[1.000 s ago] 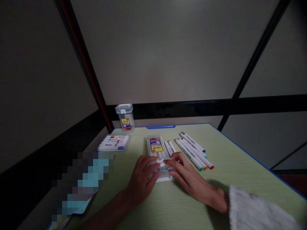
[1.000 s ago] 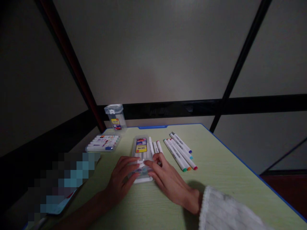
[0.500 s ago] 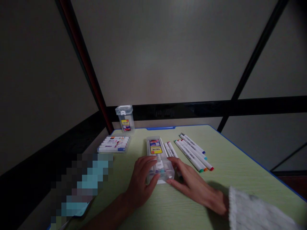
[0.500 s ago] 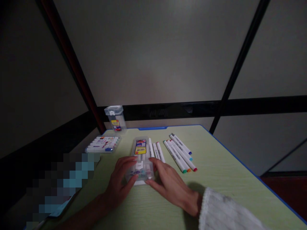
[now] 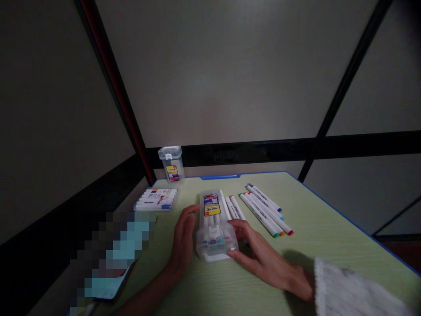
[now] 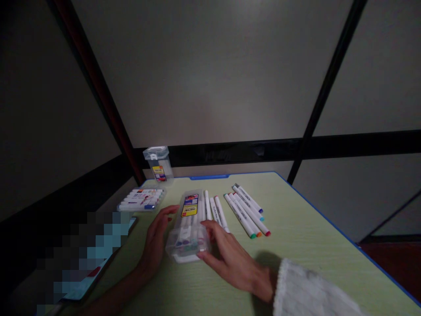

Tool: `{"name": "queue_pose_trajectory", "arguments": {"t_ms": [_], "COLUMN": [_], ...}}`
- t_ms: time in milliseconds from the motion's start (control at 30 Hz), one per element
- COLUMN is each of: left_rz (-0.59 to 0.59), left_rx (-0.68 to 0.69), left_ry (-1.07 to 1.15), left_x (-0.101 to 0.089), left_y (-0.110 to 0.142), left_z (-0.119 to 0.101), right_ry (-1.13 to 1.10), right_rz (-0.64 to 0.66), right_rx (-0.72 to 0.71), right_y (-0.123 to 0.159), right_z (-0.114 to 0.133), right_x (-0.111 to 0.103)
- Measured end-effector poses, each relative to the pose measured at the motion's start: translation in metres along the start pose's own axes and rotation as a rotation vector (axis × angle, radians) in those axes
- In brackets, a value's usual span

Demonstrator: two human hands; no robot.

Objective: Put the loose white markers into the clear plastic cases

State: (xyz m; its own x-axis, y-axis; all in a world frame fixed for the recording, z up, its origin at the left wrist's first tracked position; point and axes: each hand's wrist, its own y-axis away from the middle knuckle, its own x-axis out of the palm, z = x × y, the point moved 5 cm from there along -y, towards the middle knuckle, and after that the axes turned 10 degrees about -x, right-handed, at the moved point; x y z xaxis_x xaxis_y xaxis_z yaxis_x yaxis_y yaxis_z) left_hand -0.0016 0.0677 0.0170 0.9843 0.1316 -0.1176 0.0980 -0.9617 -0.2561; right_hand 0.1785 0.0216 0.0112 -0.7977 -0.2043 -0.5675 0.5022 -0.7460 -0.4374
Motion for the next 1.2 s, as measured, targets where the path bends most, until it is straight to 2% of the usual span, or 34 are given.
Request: {"name": "queue_pose_trajectory", "arguments": {"t_ms": [100,233,467,600,767,967,1200], "left_rz": [-0.025,0.010,0.157,0.173,0.139,0.085,0.054], "left_rx": [-0.045,-0.056,0.168,0.256,0.239,0.219,0.143], "left_ry": [0.003,0.002,-0.112,-0.205,-0.258,-0.203,-0.037], "left_x": [-0.002,0.000,0.011,0.013,0.012,0.008,0.003], "left_y": [-0.007,-0.010,-0.005,-0.002,0.000,0.000,-0.005], "left_z": [0.010,0.021,0.015,0.013,0.007,-0.002,0.004], "right_ry": [-0.110,-0.228,-0.330,-0.316,-0.350,-0.383,-0.447], "right_rz": [-0.089,-0.183,-0.244,-0.248,-0.226,-0.182,-0.149], "right_rx": [0.053,0.067,0.024,-0.002,-0.032,-0.019,-0.021], "right_y": [0.000,0.000,-0.001,0.002,0.003,0.002,-0.001], "right_z": [-0.002,0.000,0.005,0.004,0.005,0.003,0.005], "right_x": [-0.002,-0.005,-0.006,-0.004,-0.003,-0.001,-0.001]}}
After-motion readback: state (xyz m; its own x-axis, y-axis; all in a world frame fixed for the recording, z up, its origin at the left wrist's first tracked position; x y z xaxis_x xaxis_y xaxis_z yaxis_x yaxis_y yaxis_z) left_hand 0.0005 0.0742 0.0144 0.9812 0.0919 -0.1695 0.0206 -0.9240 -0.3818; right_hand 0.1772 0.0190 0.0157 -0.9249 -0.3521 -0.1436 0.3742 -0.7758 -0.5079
